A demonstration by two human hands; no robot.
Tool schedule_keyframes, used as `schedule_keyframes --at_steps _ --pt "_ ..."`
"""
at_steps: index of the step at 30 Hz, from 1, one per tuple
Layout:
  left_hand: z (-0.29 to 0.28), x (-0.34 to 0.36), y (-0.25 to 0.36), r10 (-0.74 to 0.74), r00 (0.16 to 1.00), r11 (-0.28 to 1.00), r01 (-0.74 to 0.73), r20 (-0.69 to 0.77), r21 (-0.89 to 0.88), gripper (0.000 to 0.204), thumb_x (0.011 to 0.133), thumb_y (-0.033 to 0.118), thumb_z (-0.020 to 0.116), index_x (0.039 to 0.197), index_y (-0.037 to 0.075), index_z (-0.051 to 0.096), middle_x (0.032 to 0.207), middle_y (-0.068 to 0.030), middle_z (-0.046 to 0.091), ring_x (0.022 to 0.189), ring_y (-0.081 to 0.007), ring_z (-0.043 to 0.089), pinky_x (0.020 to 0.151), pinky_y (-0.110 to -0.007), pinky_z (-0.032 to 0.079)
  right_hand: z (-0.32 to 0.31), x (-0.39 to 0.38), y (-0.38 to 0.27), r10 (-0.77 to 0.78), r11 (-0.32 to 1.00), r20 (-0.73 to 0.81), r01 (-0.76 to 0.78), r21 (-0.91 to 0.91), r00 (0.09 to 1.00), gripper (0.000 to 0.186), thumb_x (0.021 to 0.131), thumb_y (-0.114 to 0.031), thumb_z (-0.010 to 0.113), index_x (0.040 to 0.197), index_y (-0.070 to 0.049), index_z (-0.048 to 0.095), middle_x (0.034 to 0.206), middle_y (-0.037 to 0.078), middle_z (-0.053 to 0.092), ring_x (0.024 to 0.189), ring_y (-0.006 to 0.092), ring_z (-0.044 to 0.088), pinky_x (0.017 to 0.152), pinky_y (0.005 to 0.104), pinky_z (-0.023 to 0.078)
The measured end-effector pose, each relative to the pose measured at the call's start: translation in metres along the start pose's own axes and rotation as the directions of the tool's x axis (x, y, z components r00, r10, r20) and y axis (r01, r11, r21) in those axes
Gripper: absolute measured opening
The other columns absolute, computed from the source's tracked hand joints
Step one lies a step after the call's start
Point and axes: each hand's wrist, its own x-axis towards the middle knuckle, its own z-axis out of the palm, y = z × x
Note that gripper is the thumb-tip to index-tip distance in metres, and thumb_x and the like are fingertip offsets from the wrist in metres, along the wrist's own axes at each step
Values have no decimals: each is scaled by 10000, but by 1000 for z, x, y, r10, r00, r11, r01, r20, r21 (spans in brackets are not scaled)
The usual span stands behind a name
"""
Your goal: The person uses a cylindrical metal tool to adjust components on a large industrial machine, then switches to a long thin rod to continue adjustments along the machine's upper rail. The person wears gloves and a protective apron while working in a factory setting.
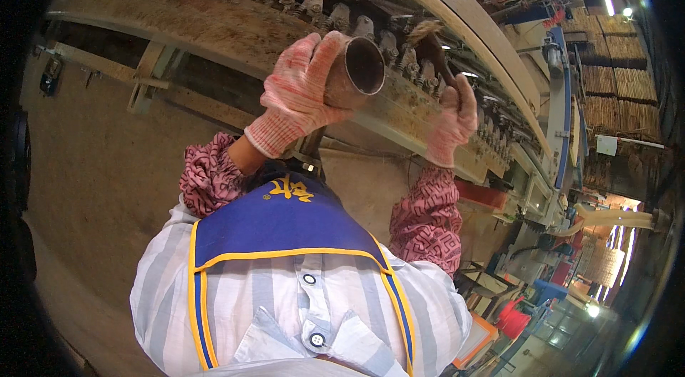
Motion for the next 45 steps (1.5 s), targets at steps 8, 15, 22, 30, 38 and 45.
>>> schedule_keyframes --at_steps 8,15,22,30,38,45 --pt "0 4 2 8 1000 998 -9 23 55 1217 508 377 962 1535 262 319 1472 -176 418 1337 -421 445 1077 -491 457 -21 -1 -60 25 874 268 -151 462 963 349 928 -122 753 1248 -2 683 1008 78 726 846 141 681 747 278 564" --pt "3 5 8 116 993 993 -116 -19 23 1168 505 388 950 1513 253 377 1375 -193 441 1242 -428 479 1037 -543 433 -14 2 -87 108 981 490 -172 88 865 276 908 -18 730 1183 0 718 983 64 723 782 106 651 661 237 526" --pt "6 5 13 298 950 955 -295 -91 36 1080 504 319 923 1464 224 438 1357 -195 451 1231 -423 488 1025 -535 448 19 -2 -116 408 906 552 -397 -146 727 285 874 -28 753 1156 1 725 923 25 721 754 48 618 645 190 492" --pt "4 8 15 280 959 960 -279 -47 21 1108 494 337 921 1489 260 439 1334 -197 459 1209 -403 494 1035 -544 427 25 -6 -117 592 758 625 -616 -217 508 319 873 -82 736 1180 -1 713 698 -19 596 558 40 463 482 223 332" --pt "5 10 15 289 956 957 -288 -45 33 1118 436 294 924 1448 204 459 1389 -187 437 1243 -435 485 1041 -536 443 20 -10 -104 607 692 621 -714 -107 495 340 853 -118 766 1173 -14 718 815 2 664 655 62 567 577 207 450" --pt "5 9 13 272 962 962 -271 -28 29 1130 454 289 925 1468 221 432 1396 -185 427 1249 -427 479 1043 -538 438 23 -15 -104 563 789 549 -598 -136 618 281 880 -146 750 1126 -15 717 801 8 673 631 67 581 541 218 448"
